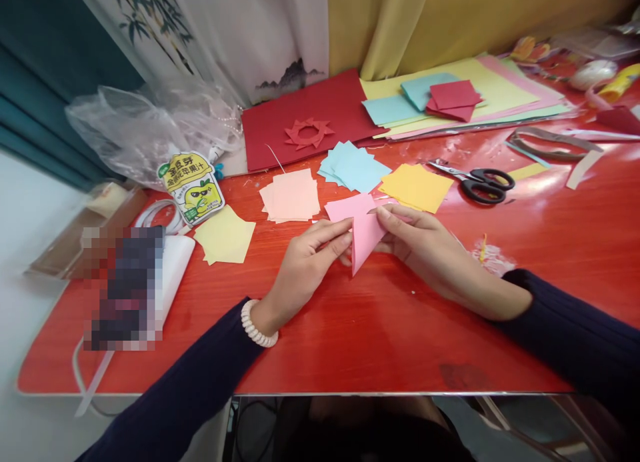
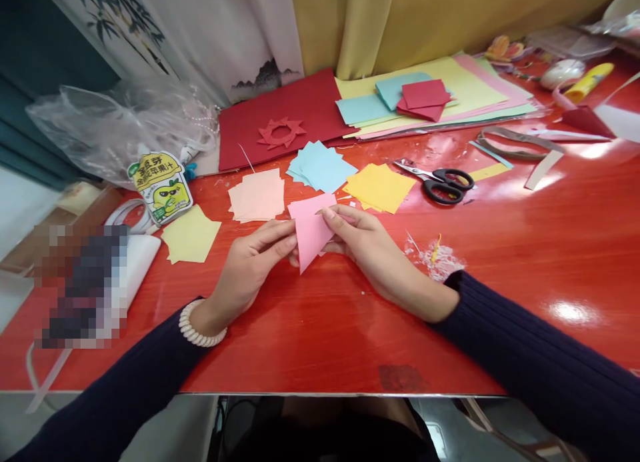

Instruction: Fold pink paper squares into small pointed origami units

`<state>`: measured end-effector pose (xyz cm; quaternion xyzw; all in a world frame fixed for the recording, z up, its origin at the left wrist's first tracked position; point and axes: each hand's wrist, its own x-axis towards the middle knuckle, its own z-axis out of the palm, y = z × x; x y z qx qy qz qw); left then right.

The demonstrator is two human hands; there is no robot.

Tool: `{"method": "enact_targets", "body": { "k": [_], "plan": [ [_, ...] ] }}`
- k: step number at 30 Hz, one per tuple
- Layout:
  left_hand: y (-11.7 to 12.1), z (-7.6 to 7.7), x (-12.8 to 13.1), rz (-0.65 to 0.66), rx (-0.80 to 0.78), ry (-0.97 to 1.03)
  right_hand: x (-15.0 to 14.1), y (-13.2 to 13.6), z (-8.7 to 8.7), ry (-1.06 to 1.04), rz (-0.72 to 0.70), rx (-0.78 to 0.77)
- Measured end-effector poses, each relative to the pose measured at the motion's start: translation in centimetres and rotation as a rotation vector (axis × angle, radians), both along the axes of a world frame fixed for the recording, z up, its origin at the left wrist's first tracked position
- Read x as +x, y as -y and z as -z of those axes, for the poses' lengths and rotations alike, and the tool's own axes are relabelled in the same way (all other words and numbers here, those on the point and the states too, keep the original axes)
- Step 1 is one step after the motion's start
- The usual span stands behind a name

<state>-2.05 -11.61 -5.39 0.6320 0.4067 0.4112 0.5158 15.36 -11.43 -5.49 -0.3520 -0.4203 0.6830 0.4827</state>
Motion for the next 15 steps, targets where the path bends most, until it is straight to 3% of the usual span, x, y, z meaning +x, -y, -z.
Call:
{"method": "enact_targets", "body": {
  "k": [9, 15],
  "plan": [
    [0.8, 0.7, 0.4, -0.116, 0.565, -0.433, -1.1, 1.2, -0.5, -0.010, 0.025, -0.027],
    [1.5, 0.7, 0.9, -0.083, 0.648, -0.459, -1.6, 2.3, -0.5, 0.049, -0.135, 0.005]
  ]
}}
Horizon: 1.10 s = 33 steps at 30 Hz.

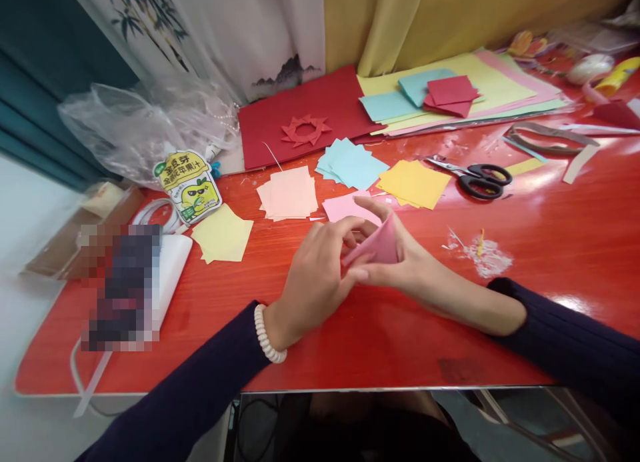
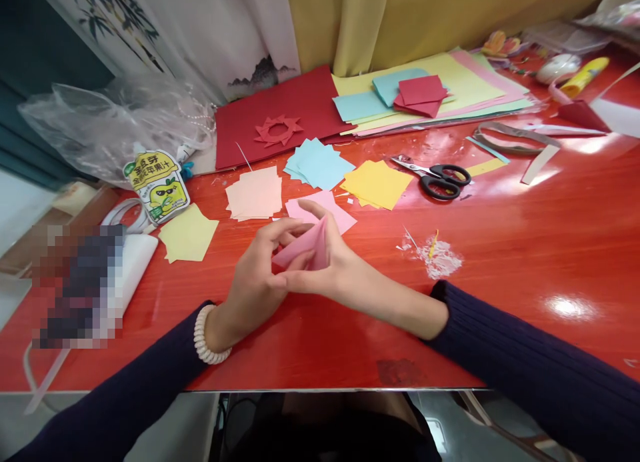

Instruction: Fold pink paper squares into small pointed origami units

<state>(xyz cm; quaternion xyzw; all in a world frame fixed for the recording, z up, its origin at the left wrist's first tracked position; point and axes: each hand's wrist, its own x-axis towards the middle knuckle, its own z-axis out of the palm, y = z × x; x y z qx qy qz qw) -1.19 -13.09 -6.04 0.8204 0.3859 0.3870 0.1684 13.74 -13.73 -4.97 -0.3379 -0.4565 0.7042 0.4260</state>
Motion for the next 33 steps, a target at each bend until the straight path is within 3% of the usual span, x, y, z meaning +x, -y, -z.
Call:
{"method": "enact_targets", "body": {
  "k": [6, 8, 10, 12, 16, 18, 22, 25, 28, 33],
  "plan": [
    [-0.1, -0.7, -0.3, -0.071, -0.270, 0.237, 1.2, -0.8, 0.3, 0.143, -0.016, -0.019],
    [-0.4, -0.9, -0.6, -0.069, -0.386, 0.261, 1.6, -1.3, 0.3, 0.109, -0.010, -0.059],
    [-0.9, -1.1, -1.1, -0.036, -0.406, 0.223, 1.9, -1.6, 0.1, 0.078, 0.000, -0.105],
    [-1.4, -1.2, -1.7, 0.024, -0.261, 0.101, 2.1, -1.8, 0.0, 0.062, 0.021, -0.150],
    [-2.6, -1.4, -3.2, 0.282, 0.201, -0.275, 2.5, -2.2, -0.3, 0.031, 0.058, -0.165],
    [-3.0, -1.3, -3.8, 0.351, 0.327, -0.381, 2.6, -2.3, -0.3, 0.017, 0.061, -0.158],
    [-3.1, -0.9, -4.0, 0.318, 0.488, -0.409, 2.7, -2.3, 0.0, 0.054, 0.003, -0.122],
    [-2.9, -0.6, -3.8, 0.278, 0.573, -0.404, 2.6, -2.2, 0.1, 0.198, -0.048, 0.011],
    [-2.5, -0.3, -3.3, 0.211, 0.482, -0.321, 2.5, -2.0, -0.2, 0.358, -0.036, 0.161],
    [-1.9, -0.7, -2.2, 0.043, 0.105, -0.088, 2.4, -1.8, -0.3, 0.420, -0.033, 0.281]
  ]
}}
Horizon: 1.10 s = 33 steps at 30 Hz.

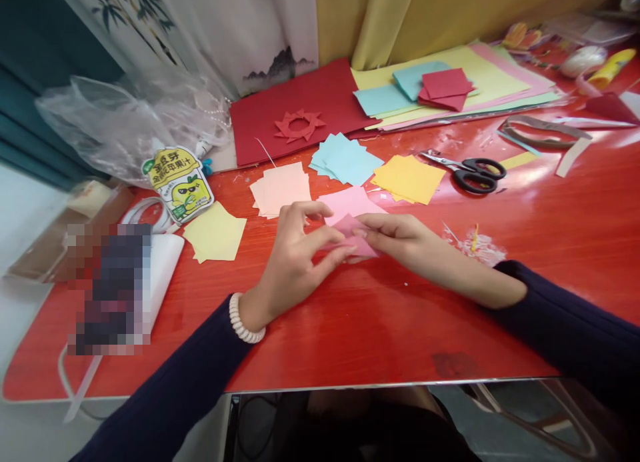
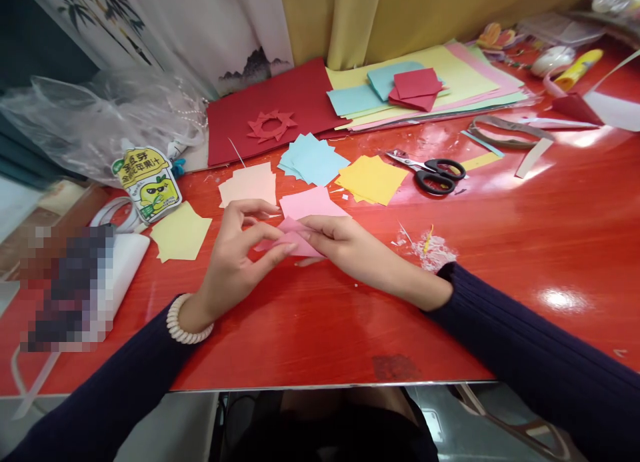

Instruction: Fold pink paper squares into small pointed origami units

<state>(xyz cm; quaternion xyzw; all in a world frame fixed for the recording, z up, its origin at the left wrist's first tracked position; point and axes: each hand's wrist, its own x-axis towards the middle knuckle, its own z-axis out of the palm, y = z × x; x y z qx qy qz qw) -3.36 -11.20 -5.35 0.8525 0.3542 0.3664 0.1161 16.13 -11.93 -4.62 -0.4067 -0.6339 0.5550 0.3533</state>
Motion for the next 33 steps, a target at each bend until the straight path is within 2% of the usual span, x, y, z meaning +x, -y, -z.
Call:
{"method": "enact_targets", "body": {
  "k": [3, 5, 9, 12, 19, 27, 33],
  "plan": [
    [0.22, -0.36, 0.34, -0.004, -0.190, 0.096, -0.01, 0.20, 0.04, 0.002, -0.012, -0.015],
    [0.28, -0.41, 0.42, 0.004, -0.245, 0.123, -0.12, 0.33, -0.05, -0.015, -0.016, -0.055],
    [0.35, -0.10, 0.47, -0.061, -0.365, 0.190, -0.50, 0.41, -0.12, -0.111, -0.048, -0.178],
    [0.36, 0.09, 0.54, -0.083, -0.472, 0.247, -0.64, 0.38, 0.10, -0.125, -0.076, -0.195],
    [0.35, -0.23, 0.61, -0.050, -0.456, 0.214, -0.57, 0.31, 0.23, -0.127, -0.116, -0.206],
    [0.60, -0.75, 0.97, -0.040, -0.683, 0.385, -0.62, 0.39, 0.26, -0.055, -0.076, -0.145],
    [0.50, -0.56, 1.06, -0.059, -0.801, 0.418, -0.69, 0.25, 0.16, -0.050, -0.078, -0.146]
  ]
}}
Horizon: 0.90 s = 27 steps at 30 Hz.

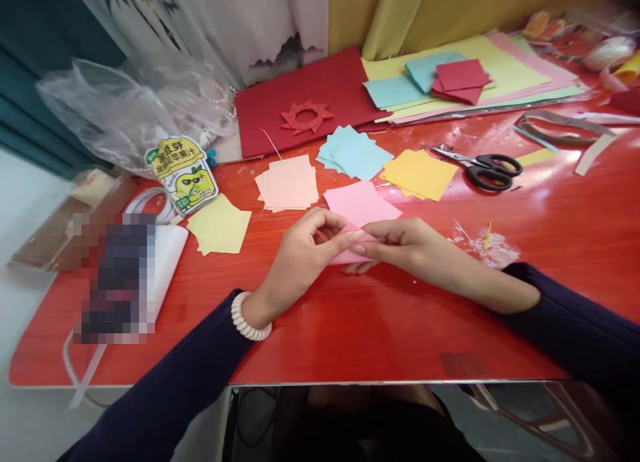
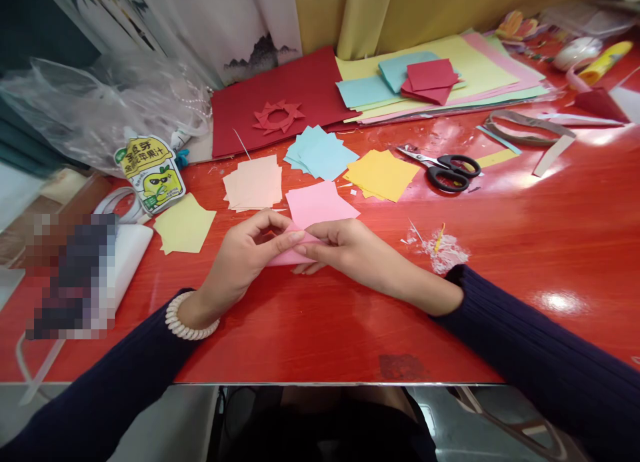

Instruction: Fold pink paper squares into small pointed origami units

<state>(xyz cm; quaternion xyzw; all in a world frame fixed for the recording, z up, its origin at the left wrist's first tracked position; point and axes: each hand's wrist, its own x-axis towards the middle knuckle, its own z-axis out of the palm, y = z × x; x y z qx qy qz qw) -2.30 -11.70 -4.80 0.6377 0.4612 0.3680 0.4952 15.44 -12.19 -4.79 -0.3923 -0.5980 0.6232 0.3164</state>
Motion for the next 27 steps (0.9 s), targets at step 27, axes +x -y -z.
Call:
{"method": "enact_targets", "body": {
  "k": [27],
  "plan": [
    [-0.01, -0.20, -0.06, -0.013, 0.033, -0.011, -0.09, -0.16, -0.49, -0.011, -0.023, -0.116]
  ]
}}
